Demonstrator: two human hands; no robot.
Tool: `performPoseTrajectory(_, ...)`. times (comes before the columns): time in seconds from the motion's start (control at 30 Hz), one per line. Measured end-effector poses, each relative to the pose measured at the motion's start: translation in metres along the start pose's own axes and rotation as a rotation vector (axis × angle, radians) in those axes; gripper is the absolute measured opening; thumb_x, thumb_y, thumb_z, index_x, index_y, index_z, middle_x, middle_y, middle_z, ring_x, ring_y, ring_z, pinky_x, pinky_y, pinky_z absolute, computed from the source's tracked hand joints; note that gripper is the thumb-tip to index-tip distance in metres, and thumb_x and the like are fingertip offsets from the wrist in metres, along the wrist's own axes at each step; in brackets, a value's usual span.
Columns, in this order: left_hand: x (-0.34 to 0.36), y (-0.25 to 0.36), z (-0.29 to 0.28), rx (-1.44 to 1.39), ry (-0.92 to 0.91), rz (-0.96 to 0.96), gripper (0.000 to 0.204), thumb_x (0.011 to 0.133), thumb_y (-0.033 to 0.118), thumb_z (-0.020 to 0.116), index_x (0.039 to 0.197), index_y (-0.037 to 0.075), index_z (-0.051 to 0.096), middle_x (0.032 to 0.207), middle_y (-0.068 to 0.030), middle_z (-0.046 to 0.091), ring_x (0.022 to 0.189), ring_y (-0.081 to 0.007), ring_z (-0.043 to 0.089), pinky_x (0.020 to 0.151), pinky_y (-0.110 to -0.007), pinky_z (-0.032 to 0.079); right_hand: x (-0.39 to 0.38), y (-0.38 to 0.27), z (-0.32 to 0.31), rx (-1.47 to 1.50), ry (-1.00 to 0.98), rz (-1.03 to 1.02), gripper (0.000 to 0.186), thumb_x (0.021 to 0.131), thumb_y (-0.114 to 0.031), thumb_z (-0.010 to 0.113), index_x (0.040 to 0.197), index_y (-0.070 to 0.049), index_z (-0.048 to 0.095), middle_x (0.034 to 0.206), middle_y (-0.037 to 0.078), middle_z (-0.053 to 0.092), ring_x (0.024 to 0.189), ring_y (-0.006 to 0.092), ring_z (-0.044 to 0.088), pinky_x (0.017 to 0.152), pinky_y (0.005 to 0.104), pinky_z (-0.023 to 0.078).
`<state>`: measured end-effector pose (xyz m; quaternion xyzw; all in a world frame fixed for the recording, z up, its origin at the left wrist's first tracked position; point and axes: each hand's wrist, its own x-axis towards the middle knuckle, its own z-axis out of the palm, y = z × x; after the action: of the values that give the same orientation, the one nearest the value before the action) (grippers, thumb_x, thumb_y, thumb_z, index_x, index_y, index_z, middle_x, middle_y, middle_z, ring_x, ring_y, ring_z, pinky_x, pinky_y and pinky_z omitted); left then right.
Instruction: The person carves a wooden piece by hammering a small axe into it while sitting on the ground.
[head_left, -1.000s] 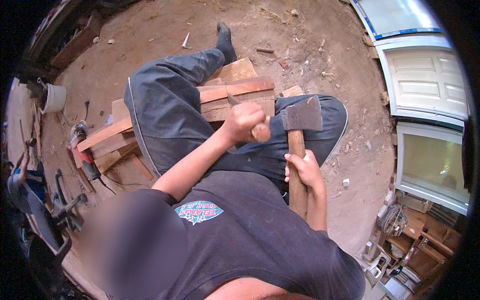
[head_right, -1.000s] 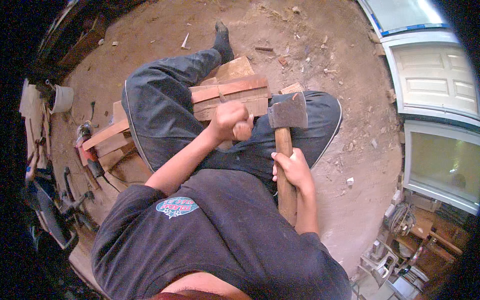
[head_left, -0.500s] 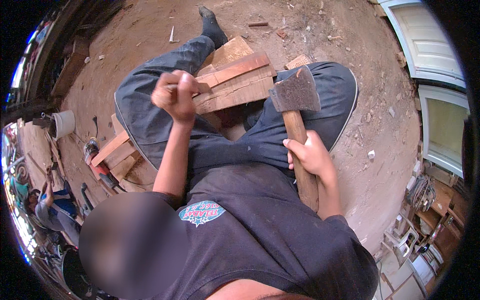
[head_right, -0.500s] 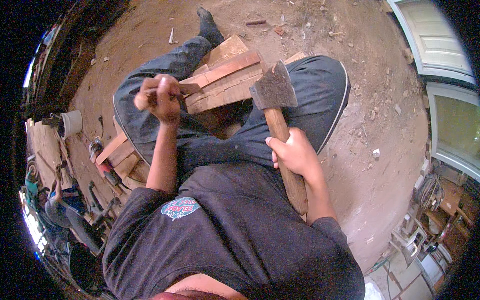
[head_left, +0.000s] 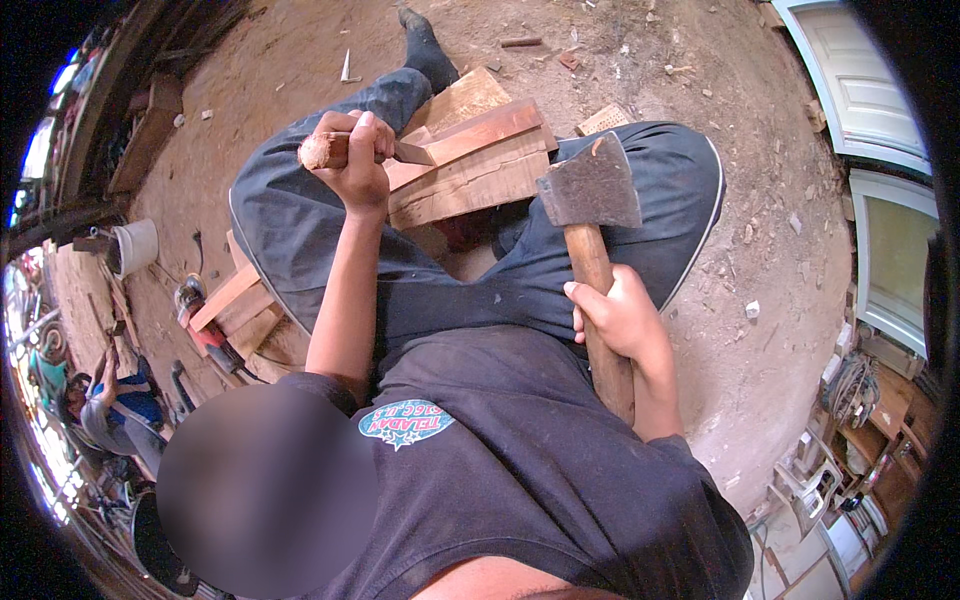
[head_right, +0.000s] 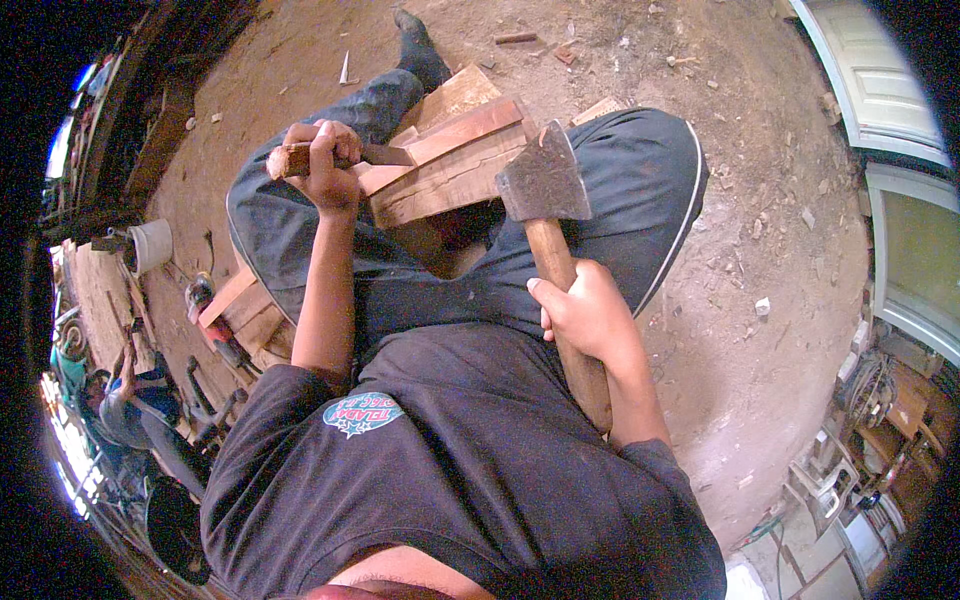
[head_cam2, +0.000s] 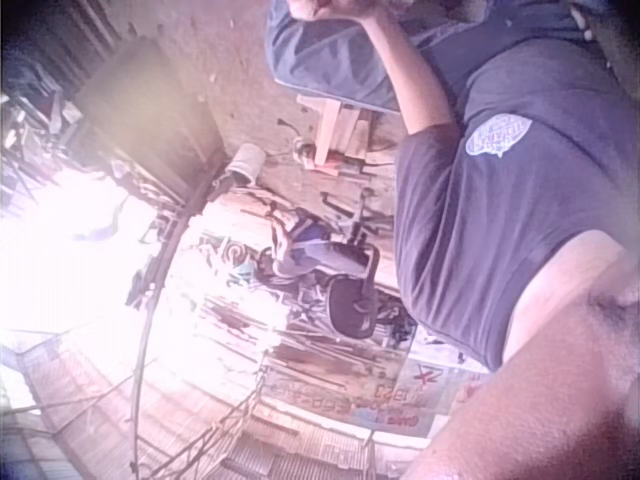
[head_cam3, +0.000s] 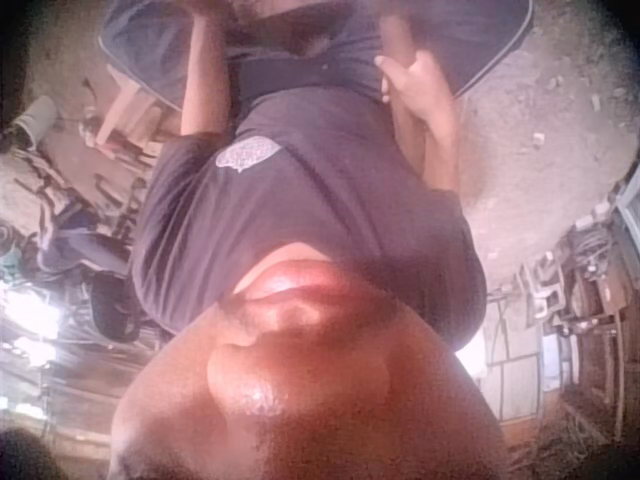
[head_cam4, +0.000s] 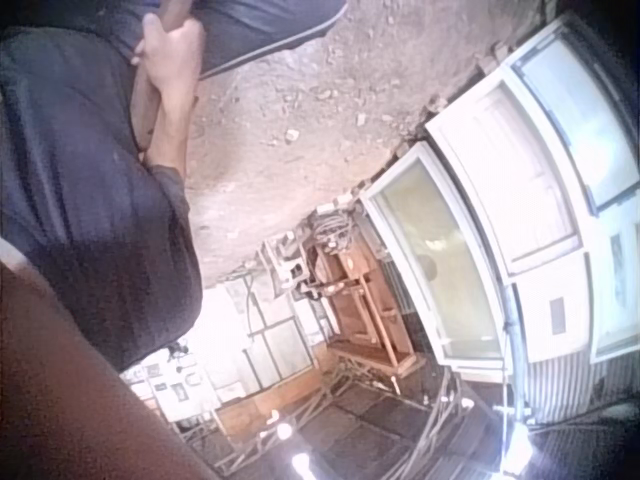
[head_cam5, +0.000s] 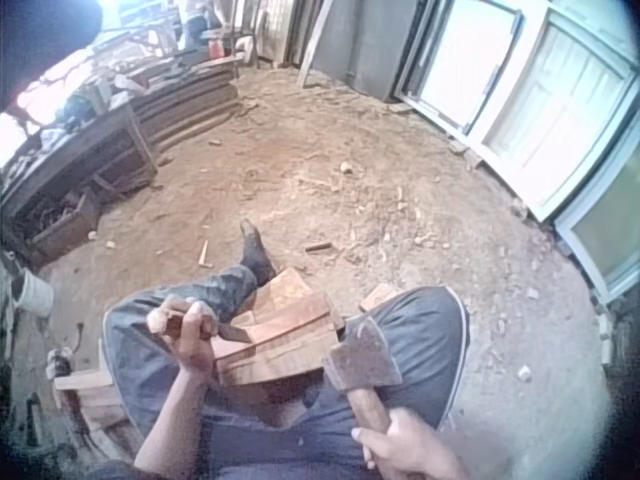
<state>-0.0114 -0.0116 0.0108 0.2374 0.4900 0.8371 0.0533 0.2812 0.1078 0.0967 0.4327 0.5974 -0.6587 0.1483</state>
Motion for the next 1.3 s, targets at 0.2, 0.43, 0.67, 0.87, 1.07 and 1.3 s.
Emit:
performPoseTrajectory(0.2, 0.0012, -0.0036, 0.0010, -0.023, 0.009, -0.017, 0.019, 0.088, -0.003, 0.055, 0.074, 0.004, 0.045, 0.057, -0.0051, 0.049, 0.047, -0.0127, 0.046, 0.045, -0.028, 0.039, 0.0008, 0.0013, -0.0009, 0.003, -0.001, 0.006, 0.022, 0.090, -0.017, 0.061, 0.078, 0.000, 0.056, 0.060, 0.007, 0.058, 0.050, 0.0147, 0.058, 0.049, 0.0304, 0.049)
performPoseTrajectory(0.43, 0.0018, -0.0026, 0.0023, 0.017, -0.016, 0.000, 0.020, 0.088, -0.003, 0.055, 0.072, 0.004, 0.046, 0.056, -0.0049, 0.049, 0.047, -0.0124, 0.047, 0.045, -0.027, 0.039, 0.0015, 0.0007, -0.0008, -0.029, 0.000, -0.001, 0.022, 0.091, -0.018, 0.061, 0.078, 0.000, 0.056, 0.060, 0.006, 0.058, 0.050, 0.0142, 0.058, 0.049, 0.0302, 0.049)
performPoseTrajectory(0.67, -0.0044, -0.0034, 0.0027, 0.082, -0.125, 0.012, 0.019, 0.088, -0.001, 0.055, 0.072, 0.005, 0.046, 0.057, -0.0054, 0.051, 0.049, -0.0118, 0.048, 0.047, -0.026, 0.040, 0.0023, 0.0003, 0.0016, -0.035, 0.038, -0.022, 0.028, 0.089, -0.021, 0.063, 0.073, 0.002, 0.059, 0.055, 0.007, 0.060, 0.048, 0.0153, 0.061, 0.047, 0.0314, 0.050)
performPoseTrajectory(0.87, -0.0049, -0.0024, 0.0007, 0.058, -0.134, 0.007, 0.019, 0.088, -0.001, 0.054, 0.073, 0.005, 0.045, 0.059, -0.0051, 0.051, 0.051, -0.0120, 0.048, 0.049, -0.026, 0.041, 0.0021, 0.0001, 0.0016, -0.036, 0.033, -0.020, 0.028, 0.089, -0.021, 0.063, 0.073, 0.001, 0.059, 0.056, 0.007, 0.060, 0.048, 0.0152, 0.061, 0.047, 0.0312, 0.050)
performPoseTrajectory(1.07, -0.0037, -0.0036, 0.0001, 0.038, -0.110, -0.005, 0.019, 0.088, -0.001, 0.054, 0.073, 0.005, 0.044, 0.058, -0.0051, 0.050, 0.050, -0.0124, 0.048, 0.048, -0.027, 0.041, 0.0020, -0.0014, 0.0015, -0.053, 0.009, 0.010, 0.021, 0.091, -0.017, 0.061, 0.080, 0.000, 0.057, 0.060, 0.006, 0.058, 0.050, 0.0141, 0.058, 0.048, 0.0300, 0.050)
performPoseTrajectory(1.3, -0.0034, -0.0074, -0.0008, 0.018, -0.078, -0.037, 0.019, 0.088, -0.001, 0.053, 0.073, 0.005, 0.044, 0.056, -0.0047, 0.050, 0.049, -0.0124, 0.048, 0.048, -0.027, 0.040, 0.0015, -0.0024, 0.0023, -0.058, 0.017, 0.016, 0.021, 0.091, -0.017, 0.061, 0.080, 0.000, 0.057, 0.060, 0.006, 0.059, 0.050, 0.0145, 0.058, 0.048, 0.0304, 0.049)
